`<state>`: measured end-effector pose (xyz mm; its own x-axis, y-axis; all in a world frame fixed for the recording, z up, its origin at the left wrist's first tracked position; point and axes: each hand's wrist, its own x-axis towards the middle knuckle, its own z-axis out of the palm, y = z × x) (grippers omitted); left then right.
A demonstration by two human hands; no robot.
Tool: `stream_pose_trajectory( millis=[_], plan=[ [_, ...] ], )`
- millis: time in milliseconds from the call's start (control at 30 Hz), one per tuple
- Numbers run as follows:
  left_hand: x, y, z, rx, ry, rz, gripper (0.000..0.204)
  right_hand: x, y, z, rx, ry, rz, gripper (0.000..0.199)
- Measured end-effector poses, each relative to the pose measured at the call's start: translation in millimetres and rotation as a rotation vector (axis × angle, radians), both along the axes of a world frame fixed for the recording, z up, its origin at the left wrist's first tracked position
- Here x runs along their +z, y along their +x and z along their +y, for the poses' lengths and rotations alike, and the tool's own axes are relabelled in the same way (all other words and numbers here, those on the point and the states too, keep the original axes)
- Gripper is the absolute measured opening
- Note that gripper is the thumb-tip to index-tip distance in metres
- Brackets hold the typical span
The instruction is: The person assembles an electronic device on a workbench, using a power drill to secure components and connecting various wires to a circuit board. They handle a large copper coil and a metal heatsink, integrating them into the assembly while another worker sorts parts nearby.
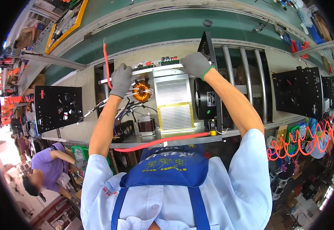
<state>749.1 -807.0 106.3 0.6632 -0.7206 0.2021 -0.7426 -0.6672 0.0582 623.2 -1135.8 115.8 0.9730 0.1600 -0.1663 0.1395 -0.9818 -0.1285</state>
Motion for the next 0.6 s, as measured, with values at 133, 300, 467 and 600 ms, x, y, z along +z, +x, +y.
stream_pose_trajectory(
  millis=[133, 300, 467, 600],
  plan=[
    [-10.1, -17.9, 14.3, -0.057, -0.001, -0.007, 0.042, 3.1, -10.8, 2.8, 0.025, -0.036, 0.019, 0.029],
    [-7.5, 3.3, 8.1, -0.139, 0.026, 0.025, 0.046, -2.2, -7.9, 0.2, -0.039, -0.021, 0.041, 0.034],
    [-10.9, 18.7, 4.4, -0.121, 0.122, 0.024, 0.053, 1.0, 0.6, 2.0, -0.057, -0.047, 0.064, 0.036],
    [-10.2, 21.6, 0.5, -0.092, 0.175, 0.041, 0.051, 4.8, 0.5, 4.1, -0.087, -0.053, 0.08, 0.037]
  ],
)
